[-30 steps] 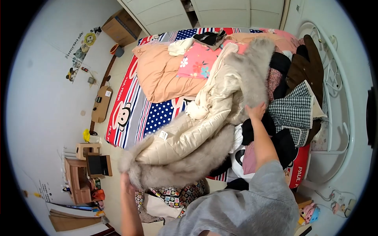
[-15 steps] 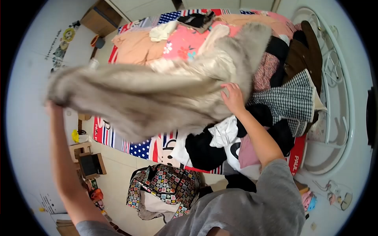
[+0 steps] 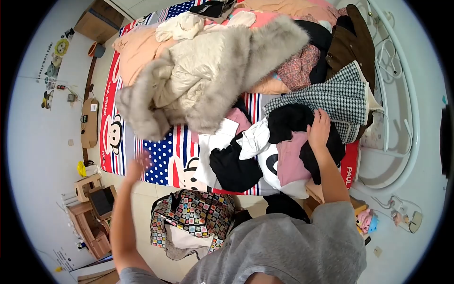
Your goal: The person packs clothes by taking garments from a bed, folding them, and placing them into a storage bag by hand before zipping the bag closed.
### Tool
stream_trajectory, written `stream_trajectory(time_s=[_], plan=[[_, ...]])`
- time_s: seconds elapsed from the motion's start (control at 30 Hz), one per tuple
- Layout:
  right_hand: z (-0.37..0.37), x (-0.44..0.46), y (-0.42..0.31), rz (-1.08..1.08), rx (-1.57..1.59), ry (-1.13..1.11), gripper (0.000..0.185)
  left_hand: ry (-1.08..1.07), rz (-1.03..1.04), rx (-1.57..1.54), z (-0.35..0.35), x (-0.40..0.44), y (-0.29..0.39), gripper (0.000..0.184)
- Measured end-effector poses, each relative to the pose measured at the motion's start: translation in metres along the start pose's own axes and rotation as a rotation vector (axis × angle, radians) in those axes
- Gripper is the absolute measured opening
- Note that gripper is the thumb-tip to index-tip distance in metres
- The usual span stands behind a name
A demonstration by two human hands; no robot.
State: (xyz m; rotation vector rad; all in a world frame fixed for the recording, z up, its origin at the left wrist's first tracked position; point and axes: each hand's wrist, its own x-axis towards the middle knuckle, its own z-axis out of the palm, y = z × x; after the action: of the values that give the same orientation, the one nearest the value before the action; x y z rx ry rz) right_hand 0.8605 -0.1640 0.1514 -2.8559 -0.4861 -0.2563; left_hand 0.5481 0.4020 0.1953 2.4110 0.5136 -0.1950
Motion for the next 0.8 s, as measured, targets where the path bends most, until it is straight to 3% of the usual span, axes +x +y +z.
stream_trajectory(time_s=[0.03, 0.07, 0.1, 0.13, 0.2, 0.27, 0.33, 0.37, 0.4, 0.47, 0.5, 0.6, 0.67, 0.8], plan=[[0.0, 0.005, 0.004, -0.044, -0.085, 0.031, 0.057, -0.429, -0.312, -0.25, 0.021, -0.023, 0.068, 0.033], [0.002, 0.011, 0.007, -0.05, -0.085, 0.028, 0.057, -0.662, -0.175, 0.101, 0.059, -0.048, 0.064, 0.037], [0.004, 0.02, 0.009, -0.097, -0.063, 0.042, 0.058, -0.734, -0.297, 0.0, 0.08, -0.07, 0.11, 0.04], [0.008, 0.03, 0.01, -0.149, -0.038, 0.054, 0.058, -0.729, -0.397, -0.036, 0.114, -0.099, 0.096, 0.039], [0.026, 0.049, 0.009, -0.213, 0.017, -0.009, 0.065, -0.699, -0.221, -0.085, 0.165, -0.139, 0.095, 0.04], [0.037, 0.061, -0.008, -0.438, 0.068, -0.379, 0.076, -0.632, -0.341, -0.177, 0.209, -0.17, 0.11, 0.038], [0.06, 0.062, -0.024, -0.53, -0.053, -0.502, 0.086, -0.605, -0.427, -0.274, 0.227, -0.183, 0.148, 0.036], [0.075, 0.055, -0.03, -0.546, -0.114, -0.398, 0.066, -0.577, -0.422, -0.422, 0.243, -0.194, 0.151, 0.035], [0.088, 0.05, -0.032, -0.556, -0.108, -0.404, 0.066, -0.546, -0.416, -0.569, 0.259, -0.204, 0.151, 0.034], [0.101, 0.044, -0.043, -0.329, -0.245, -0.711, 0.039, -0.532, -0.441, -0.603, 0.272, -0.209, 0.16, 0.033], [0.106, 0.034, -0.041, -0.353, -0.235, -0.674, 0.023, -0.531, -0.434, -0.59, 0.277, -0.208, 0.161, 0.033], [0.095, -0.003, -0.033, -0.41, -0.115, -0.658, 0.027, -0.442, -0.406, -0.572, 0.277, -0.196, 0.165, 0.029], [0.078, -0.037, -0.018, -0.599, -0.025, -0.536, 0.022, -0.387, -0.46, -0.651, 0.28, -0.184, 0.156, 0.027], [0.047, -0.095, 0.01, -0.709, 0.107, -0.512, 0.016, -0.286, -0.415, -0.491, 0.281, -0.145, 0.148, 0.026]])
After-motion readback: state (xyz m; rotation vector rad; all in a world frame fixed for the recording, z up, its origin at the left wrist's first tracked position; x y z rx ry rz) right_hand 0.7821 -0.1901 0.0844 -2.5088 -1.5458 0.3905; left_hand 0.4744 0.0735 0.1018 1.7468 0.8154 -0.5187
